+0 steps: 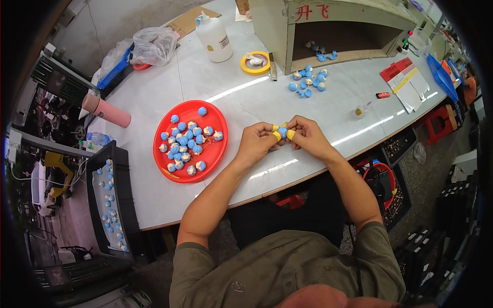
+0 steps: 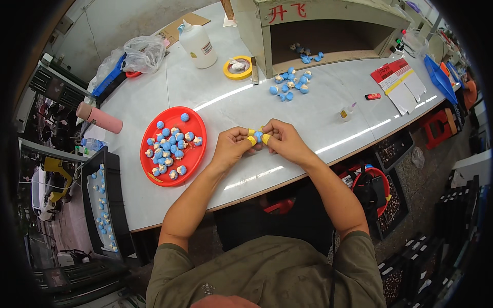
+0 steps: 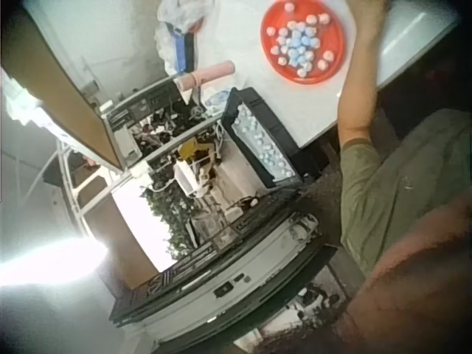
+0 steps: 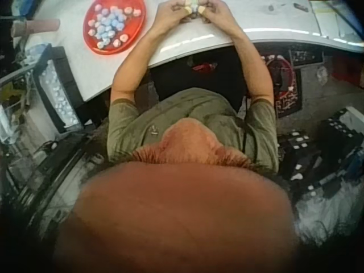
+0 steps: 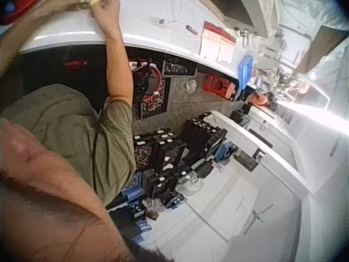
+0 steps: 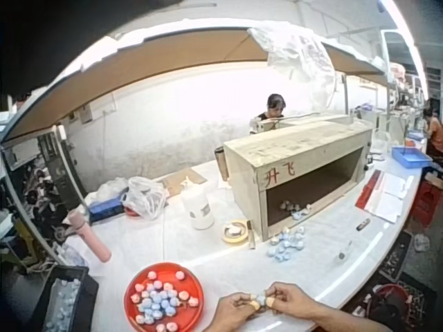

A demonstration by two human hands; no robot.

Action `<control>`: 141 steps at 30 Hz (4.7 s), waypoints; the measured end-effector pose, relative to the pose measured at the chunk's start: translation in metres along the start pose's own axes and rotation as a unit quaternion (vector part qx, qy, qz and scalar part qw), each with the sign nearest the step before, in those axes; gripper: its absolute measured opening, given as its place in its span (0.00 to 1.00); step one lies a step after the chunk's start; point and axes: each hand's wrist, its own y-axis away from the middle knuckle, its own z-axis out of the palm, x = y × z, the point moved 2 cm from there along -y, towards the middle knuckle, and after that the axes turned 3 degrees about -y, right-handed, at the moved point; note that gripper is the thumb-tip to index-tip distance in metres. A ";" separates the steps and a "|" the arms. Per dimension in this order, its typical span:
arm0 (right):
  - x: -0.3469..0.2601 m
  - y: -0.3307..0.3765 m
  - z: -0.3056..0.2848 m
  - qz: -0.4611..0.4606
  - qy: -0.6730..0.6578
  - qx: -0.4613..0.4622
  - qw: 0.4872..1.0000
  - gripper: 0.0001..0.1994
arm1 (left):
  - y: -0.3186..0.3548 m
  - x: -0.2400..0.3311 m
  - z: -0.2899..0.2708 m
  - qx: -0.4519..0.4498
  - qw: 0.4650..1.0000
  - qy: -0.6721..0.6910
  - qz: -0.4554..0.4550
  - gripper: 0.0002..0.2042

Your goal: The person assembles small blue and white decorative items by hand, picking them from a red plate and placing them on the table. They use a small bottle to apply a substance to the items before joining them together.

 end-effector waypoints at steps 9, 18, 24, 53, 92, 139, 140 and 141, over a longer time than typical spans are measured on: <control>-0.004 -0.005 0.004 0.007 0.013 -0.023 1.000 0.07 | -0.004 -0.010 -0.004 -0.003 0.998 0.053 0.031 0.08; 0.009 0.005 -0.033 -0.060 0.030 0.128 0.990 0.11 | 0.006 0.038 -0.053 0.243 0.894 -0.315 0.207 0.15; -0.019 -0.026 -0.068 -0.194 0.426 0.270 0.841 0.13 | 0.033 0.084 -0.115 0.357 0.627 -0.691 -0.044 0.20; -0.001 0.075 -0.113 -0.211 0.387 0.539 0.718 0.27 | 0.010 0.014 -0.004 -0.023 0.994 0.055 -0.091 0.13; 0.002 0.045 0.005 -0.372 0.237 0.157 0.884 0.09 | 0.007 -0.001 0.004 -0.141 0.985 0.053 -0.087 0.17; 0.008 0.067 -0.013 -0.326 0.129 0.272 0.896 0.12 | 0.005 0.003 -0.001 -0.085 0.983 0.102 -0.129 0.14; 0.008 0.063 -0.019 -0.306 0.072 0.277 0.908 0.12 | 0.005 0.003 -0.002 -0.082 0.981 0.110 -0.134 0.14; 0.008 0.061 -0.028 -0.285 0.014 0.284 0.915 0.13 | 0.004 0.002 -0.001 -0.082 0.980 0.116 -0.139 0.14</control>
